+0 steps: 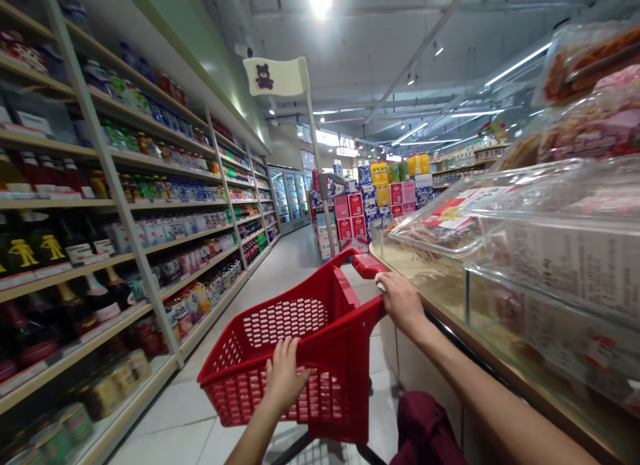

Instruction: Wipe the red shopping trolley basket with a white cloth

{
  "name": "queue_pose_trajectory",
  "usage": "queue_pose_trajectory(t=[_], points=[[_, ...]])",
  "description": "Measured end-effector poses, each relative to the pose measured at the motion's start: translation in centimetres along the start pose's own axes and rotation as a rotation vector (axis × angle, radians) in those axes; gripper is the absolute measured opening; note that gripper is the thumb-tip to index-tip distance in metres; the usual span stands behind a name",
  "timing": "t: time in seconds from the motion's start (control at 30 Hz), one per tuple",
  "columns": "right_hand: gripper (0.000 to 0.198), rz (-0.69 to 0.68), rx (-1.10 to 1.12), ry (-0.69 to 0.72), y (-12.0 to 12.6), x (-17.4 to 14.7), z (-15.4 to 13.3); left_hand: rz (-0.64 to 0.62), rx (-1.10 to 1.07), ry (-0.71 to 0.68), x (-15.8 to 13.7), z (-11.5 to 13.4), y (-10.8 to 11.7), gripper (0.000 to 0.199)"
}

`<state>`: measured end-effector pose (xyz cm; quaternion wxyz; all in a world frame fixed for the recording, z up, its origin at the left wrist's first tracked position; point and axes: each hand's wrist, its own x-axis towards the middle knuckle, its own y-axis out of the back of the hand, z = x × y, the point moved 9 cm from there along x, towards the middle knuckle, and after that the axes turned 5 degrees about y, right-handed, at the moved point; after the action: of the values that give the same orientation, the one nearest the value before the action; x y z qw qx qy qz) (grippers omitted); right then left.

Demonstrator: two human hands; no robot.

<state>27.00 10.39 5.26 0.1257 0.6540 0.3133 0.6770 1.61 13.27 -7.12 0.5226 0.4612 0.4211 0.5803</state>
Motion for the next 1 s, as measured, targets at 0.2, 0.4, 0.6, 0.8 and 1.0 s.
queue_pose_trajectory(t=[0.2,0.4,0.6,0.8,1.0], points=[[0.034,-0.058,0.108,0.303,-4.1,-2.1,-6.5,-0.022,0.035,-0.021,-0.8,1.7,-0.9,0.068],[0.034,0.059,0.007,0.000,-1.6,-0.8,1.1,-0.039,0.076,-0.009,-1.0,3.0,-1.0,0.070],[0.033,-0.083,0.148,0.376,-5.4,-3.3,-6.9,-0.038,0.120,-0.017,-1.4,3.4,-1.2,0.075],[0.032,0.138,0.065,0.039,-1.5,-1.7,1.4,0.009,0.187,-0.030,-1.8,3.5,-1.1,0.077],[0.037,0.071,0.238,0.350,-2.7,-4.4,-3.4,0.011,0.221,-0.076,-1.7,4.0,-0.6,0.071]])
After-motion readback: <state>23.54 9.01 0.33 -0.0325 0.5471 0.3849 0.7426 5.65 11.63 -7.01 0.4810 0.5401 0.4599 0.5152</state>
